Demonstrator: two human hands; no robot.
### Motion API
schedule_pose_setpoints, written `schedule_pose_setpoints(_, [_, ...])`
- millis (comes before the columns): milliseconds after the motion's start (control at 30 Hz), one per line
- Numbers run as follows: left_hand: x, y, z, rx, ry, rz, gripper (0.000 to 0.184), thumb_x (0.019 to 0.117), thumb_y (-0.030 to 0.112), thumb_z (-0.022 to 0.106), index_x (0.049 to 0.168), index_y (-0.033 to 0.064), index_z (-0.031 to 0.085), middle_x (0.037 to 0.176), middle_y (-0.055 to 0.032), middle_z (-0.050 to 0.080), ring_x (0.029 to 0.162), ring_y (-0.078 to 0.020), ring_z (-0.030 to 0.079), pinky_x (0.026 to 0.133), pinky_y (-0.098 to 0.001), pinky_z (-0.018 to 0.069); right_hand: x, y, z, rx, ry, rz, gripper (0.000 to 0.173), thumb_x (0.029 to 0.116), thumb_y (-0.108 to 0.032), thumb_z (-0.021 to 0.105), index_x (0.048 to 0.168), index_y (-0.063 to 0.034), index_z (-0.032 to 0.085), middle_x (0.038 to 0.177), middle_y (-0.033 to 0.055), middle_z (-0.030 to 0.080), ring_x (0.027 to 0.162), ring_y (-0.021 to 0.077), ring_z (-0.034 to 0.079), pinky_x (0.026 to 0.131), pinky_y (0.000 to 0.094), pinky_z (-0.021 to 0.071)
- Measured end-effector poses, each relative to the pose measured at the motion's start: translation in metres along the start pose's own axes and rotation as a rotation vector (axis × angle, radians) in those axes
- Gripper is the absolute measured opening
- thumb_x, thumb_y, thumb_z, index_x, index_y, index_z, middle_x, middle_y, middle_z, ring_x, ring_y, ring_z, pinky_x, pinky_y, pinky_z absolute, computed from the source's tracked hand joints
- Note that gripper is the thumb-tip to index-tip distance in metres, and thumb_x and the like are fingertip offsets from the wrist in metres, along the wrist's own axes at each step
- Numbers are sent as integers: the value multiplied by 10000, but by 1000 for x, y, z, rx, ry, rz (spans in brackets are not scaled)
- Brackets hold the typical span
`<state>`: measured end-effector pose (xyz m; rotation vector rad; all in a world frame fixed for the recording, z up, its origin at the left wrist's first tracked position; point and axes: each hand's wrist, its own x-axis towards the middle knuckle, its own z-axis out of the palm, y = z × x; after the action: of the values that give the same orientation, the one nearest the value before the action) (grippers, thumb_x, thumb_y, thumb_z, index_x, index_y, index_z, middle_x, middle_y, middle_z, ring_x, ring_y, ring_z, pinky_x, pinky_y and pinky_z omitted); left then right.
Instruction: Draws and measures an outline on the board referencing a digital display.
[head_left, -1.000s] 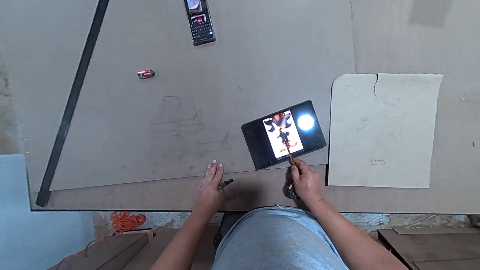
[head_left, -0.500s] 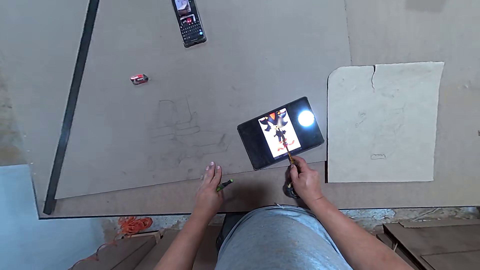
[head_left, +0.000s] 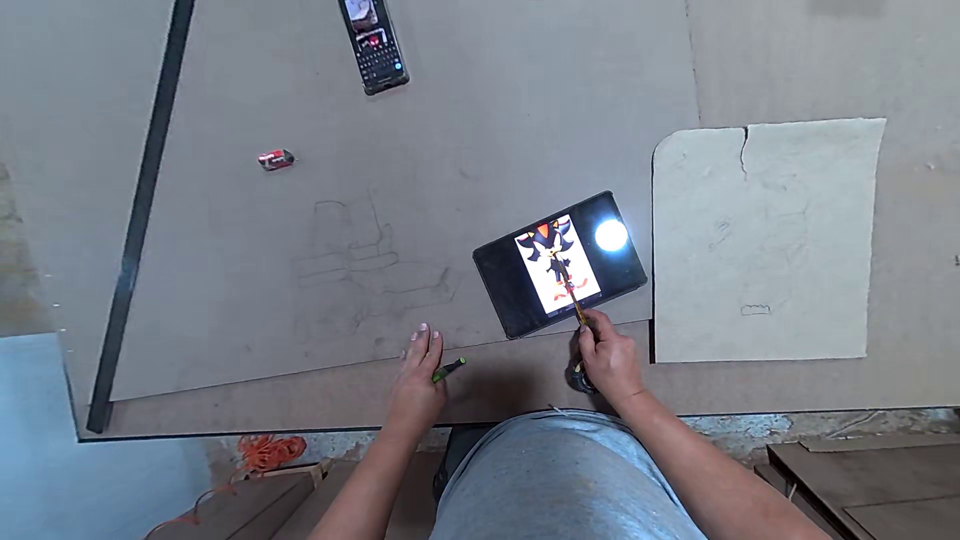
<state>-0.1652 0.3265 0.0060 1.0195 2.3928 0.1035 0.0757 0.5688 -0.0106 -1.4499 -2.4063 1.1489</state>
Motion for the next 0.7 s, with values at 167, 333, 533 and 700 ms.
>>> schedule_pose_setpoints(167, [-1,-1,1,-5,15,10,692,970,14,575,1615,157,371,1728,-35,196,1586,-225,202,1266,-507,264,0,0,0,-3,-4,7,331,1051,-275,500,1338,-212,652,735,33,712,599,217,685,531,471,555])
schedule_pose_setpoints(333, [0,-1,1,1,11,6,707,969,19,582,1623,166,355,1730,-26,191,1587,-216,198,1264,-500,271,0,0,0,-10,6,-2,331,1046,-269,506,1331,-197,658,731,42,710,590,221,681,526,470,551])
schedule_pose_setpoints(533, [0,-1,2,-4,4,-3,710,966,10,589,1620,168,363,1732,-17,185,1588,-215,195,1268,-507,260,0,0,1,-16,19,-9,329,1047,-267,504,1328,-191,659,744,42,715,599,219,687,530,464,554])
schedule_pose_setpoints(700, [-1,-1,2,-25,9,-3,692,977,18,574,1619,166,364,1733,-22,180,1592,-218,180,1273,-516,244,0,-2,-1,-16,9,-10,327,1045,-255,507,1324,-182,661,743,58,713,589,235,682,530,478,553])
